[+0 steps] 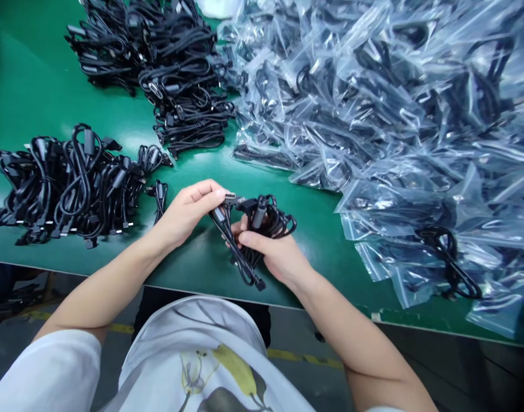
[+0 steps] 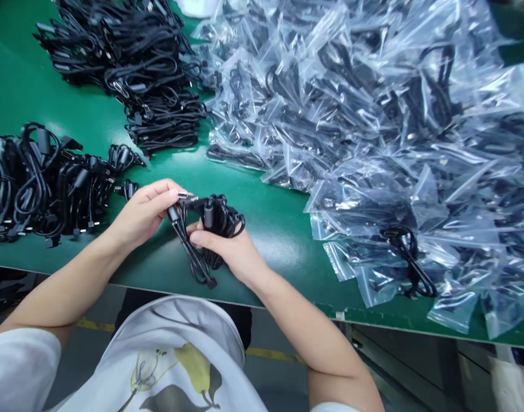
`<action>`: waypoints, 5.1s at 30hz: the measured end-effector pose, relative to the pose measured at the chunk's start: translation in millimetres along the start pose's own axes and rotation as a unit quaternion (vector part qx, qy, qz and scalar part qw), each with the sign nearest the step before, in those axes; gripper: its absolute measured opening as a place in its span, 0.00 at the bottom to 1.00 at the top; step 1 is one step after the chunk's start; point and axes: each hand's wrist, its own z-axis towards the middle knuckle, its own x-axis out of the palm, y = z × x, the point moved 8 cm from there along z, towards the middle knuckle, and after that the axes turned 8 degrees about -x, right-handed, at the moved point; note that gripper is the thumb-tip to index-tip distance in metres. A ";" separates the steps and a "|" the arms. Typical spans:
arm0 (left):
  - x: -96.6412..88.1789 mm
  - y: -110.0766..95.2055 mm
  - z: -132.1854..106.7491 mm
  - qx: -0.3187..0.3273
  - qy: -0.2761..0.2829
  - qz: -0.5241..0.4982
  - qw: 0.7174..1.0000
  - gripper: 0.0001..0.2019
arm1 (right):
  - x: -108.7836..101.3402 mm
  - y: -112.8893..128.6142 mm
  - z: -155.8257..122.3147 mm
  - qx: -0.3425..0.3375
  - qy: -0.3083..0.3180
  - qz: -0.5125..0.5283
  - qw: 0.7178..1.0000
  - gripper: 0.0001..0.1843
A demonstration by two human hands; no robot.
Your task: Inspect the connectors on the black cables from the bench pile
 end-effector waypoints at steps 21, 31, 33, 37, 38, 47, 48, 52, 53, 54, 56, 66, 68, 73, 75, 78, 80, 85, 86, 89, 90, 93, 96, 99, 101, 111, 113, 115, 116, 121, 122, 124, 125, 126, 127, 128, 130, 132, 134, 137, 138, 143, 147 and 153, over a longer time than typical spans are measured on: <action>40.6 -18.7 -33.8 0.310 -0.018 0.311 0.898 0.22 | -41.6 56.0 -2.7 -0.257 -0.203 -0.106 0.939 0.06; 45.1 -2.7 -34.5 0.206 -0.029 0.321 0.924 0.10 | -50.2 54.5 0.4 -0.263 -0.237 -0.073 0.932 0.05; 42.3 7.1 -26.1 0.095 0.028 0.186 0.978 0.11 | -50.8 56.1 2.2 -0.250 -0.231 -0.051 0.939 0.06; 49.3 24.2 -17.5 -0.075 0.135 -0.035 0.987 0.17 | -49.0 59.4 3.7 -0.240 -0.210 -0.027 0.947 0.08; 51.0 27.1 -16.3 -0.099 0.152 -0.065 0.981 0.18 | -48.5 60.1 2.9 -0.242 -0.208 -0.032 0.947 0.08; 59.8 34.4 -14.6 -0.156 0.226 -0.159 0.948 0.13 | -46.4 62.4 -7.3 -0.291 -0.195 -0.097 0.932 0.08; 59.9 34.3 -14.8 -0.155 0.229 -0.161 0.947 0.13 | -46.4 61.6 -7.2 -0.290 -0.193 -0.096 0.933 0.08; 59.6 35.2 -15.8 -0.150 0.245 -0.157 0.945 0.13 | -44.7 62.5 -7.8 -0.300 -0.179 -0.071 0.934 0.08; 59.8 35.8 -15.8 -0.149 0.248 -0.154 0.945 0.13 | -44.0 63.4 -7.8 -0.302 -0.175 -0.068 0.935 0.08; 60.3 36.5 -15.7 -0.148 0.251 -0.149 0.945 0.13 | -43.5 64.1 -7.6 -0.301 -0.171 -0.067 0.936 0.08; 61.7 37.4 -14.7 -0.141 0.250 -0.131 0.949 0.13 | -43.5 64.2 -6.1 -0.288 -0.165 -0.066 0.941 0.09; -33.0 -23.4 -56.4 0.162 -0.213 0.436 0.859 0.13 | -46.1 43.5 8.4 -0.158 -0.111 -0.011 0.981 0.14; -56.5 -16.7 -76.2 0.152 -0.282 0.511 0.798 0.19 | -38.1 38.8 13.3 -0.139 -0.054 -0.042 0.988 0.14; -73.5 25.8 -86.8 0.135 -0.240 0.552 0.787 0.15 | -8.9 37.6 41.3 -0.074 0.052 -0.278 0.956 0.11; -75.6 31.2 -86.8 0.158 -0.239 0.518 0.806 0.11 | 13.9 51.6 63.1 -0.080 0.089 -0.409 0.904 0.13; -77.7 29.7 -88.4 0.194 -0.237 0.470 0.828 0.11 | 68.6 84.9 108.1 -0.138 0.120 -0.557 0.810 0.20; -79.1 26.7 -90.9 0.206 -0.236 0.447 0.838 0.12 | 116.5 102.7 146.0 -0.177 0.124 -0.622 0.753 0.26; -81.9 20.2 -98.2 0.240 -0.245 0.397 0.852 0.11 | 240.9 84.1 255.2 -0.205 0.156 -0.742 0.619 0.28; -82.3 19.7 -98.9 0.246 -0.245 0.388 0.854 0.11 | 256.7 68.2 276.2 -0.178 0.172 -0.759 0.602 0.30; -82.5 19.2 -98.9 0.259 -0.243 0.376 0.856 0.11 | 282.9 27.6 325.0 -0.126 0.190 -0.768 0.599 0.37; -81.9 19.2 -98.2 0.262 -0.239 0.375 0.856 0.11 | 285.8 18.4 336.2 -0.121 0.188 -0.767 0.602 0.38; -79.6 18.8 -96.1 0.269 -0.228 0.378 0.856 0.12 | 285.5 4.5 356.0 -0.126 0.183 -0.757 0.614 0.43; -77.5 19.4 -94.3 0.269 -0.212 0.379 0.860 0.12 | 281.0 8.0 356.8 -0.144 0.192 -0.736 0.633 0.47; -78.5 19.4 -95.1 0.265 -0.199 0.367 0.869 0.11 | 270.0 31.2 333.4 -0.195 0.204 -0.704 0.651 0.46; -83.2 18.6 -96.6 0.254 -0.198 0.337 0.885 0.11 | 248.6 56.5 299.5 -0.254 0.194 -0.653 0.687 0.37; -63.1 6.6 -73.1 0.085 -0.106 -0.185 0.973 0.10 | 35.0 41.0 54.2 -0.119 0.009 -0.218 0.969 0.24; -35.0 4.9 -60.1 0.029 -0.045 -0.222 0.974 0.11 | 33.8 30.0 33.2 -0.077 0.044 -0.133 0.987 0.25; -10.9 2.9 -48.1 -0.009 0.000 -0.221 0.975 0.11 | 25.7 37.0 24.8 -0.100 0.024 -0.085 0.991 0.23; -1.1 1.8 -42.5 -0.020 0.015 -0.210 0.977 0.12 | 18.9 42.7 22.8 -0.120 0.007 -0.074 0.990 0.21; 41.2 6.8 -18.3 -0.080 0.093 -0.127 0.984 0.14 | -13.5 51.5 14.3 -0.164 0.004 -0.041 0.986 0.17; 47.9 8.8 -13.8 -0.084 0.108 -0.108 0.985 0.13 | -17.4 51.2 12.9 -0.171 0.020 -0.046 0.984 0.17; 52.0 8.1 -3.9 -0.049 0.096 -0.052 0.993 0.13 | -26.4 53.2 10.9 -0.196 0.030 -0.070 0.978 0.16; 48.5 4.7 0.5 -0.012 0.061 -0.014 0.998 0.13 | -32.1 55.0 10.4 -0.209 0.020 -0.085 0.974 0.16; 42.7 -0.3 3.2 0.034 0.015 0.024 0.999 0.13 | -37.8 56.1 10.2 -0.215 0.003 -0.099 0.972 0.16; 36.7 -5.6 3.8 0.077 -0.030 0.056 0.995 0.14 | -42.4 55.5 10.2 -0.210 -0.013 -0.114 0.971 0.17; 32.1 -9.6 3.2 0.109 -0.064 0.079 0.989 0.16 | -44.7 52.7 10.3 -0.194 -0.021 -0.129 0.972 0.17; 29.8 -9.6 2.5 0.121 -0.071 0.089 0.986 0.20 | -40.7 40.9 10.2 -0.140 0.000 -0.153 0.978 0.19; 31.4 -2.6 3.5 0.088 -0.042 0.080 0.992 0.22 | -30.6 27.6 8.2 -0.098 0.044 -0.181 0.978 0.21; 30.7 5.0 4.1 0.049 -0.028 0.075 0.996 0.22 | -23.0 19.1 6.4 -0.094 0.064 -0.229 0.967 0.22; 28.8 11.2 4.0 0.015 -0.009 0.068 0.998 0.21 | -18.4 16.4 6.6 -0.133 0.053 -0.318 0.937 0.24; 29.1 11.8 3.7 0.009 0.003 0.063 0.998 0.20 | -16.8 16.0 7.1 -0.143 0.054 -0.329 0.932 0.24; 29.2 9.1 3.2 0.000 0.050 0.018 0.999 0.16 | -10.3 12.7 9.5 -0.132 0.070 -0.293 0.944 0.22; 29.3 10.8 4.8 -0.017 0.091 -0.008 0.996 0.14 | -7.8 8.4 10.1 -0.082 0.078 -0.209 0.971 0.24; 41.3 15.8 0.0 -0.043 0.191 -0.029 0.980 0.13 | -2.9 -5.9 9.1 0.021 0.130 -0.023 0.991 0.25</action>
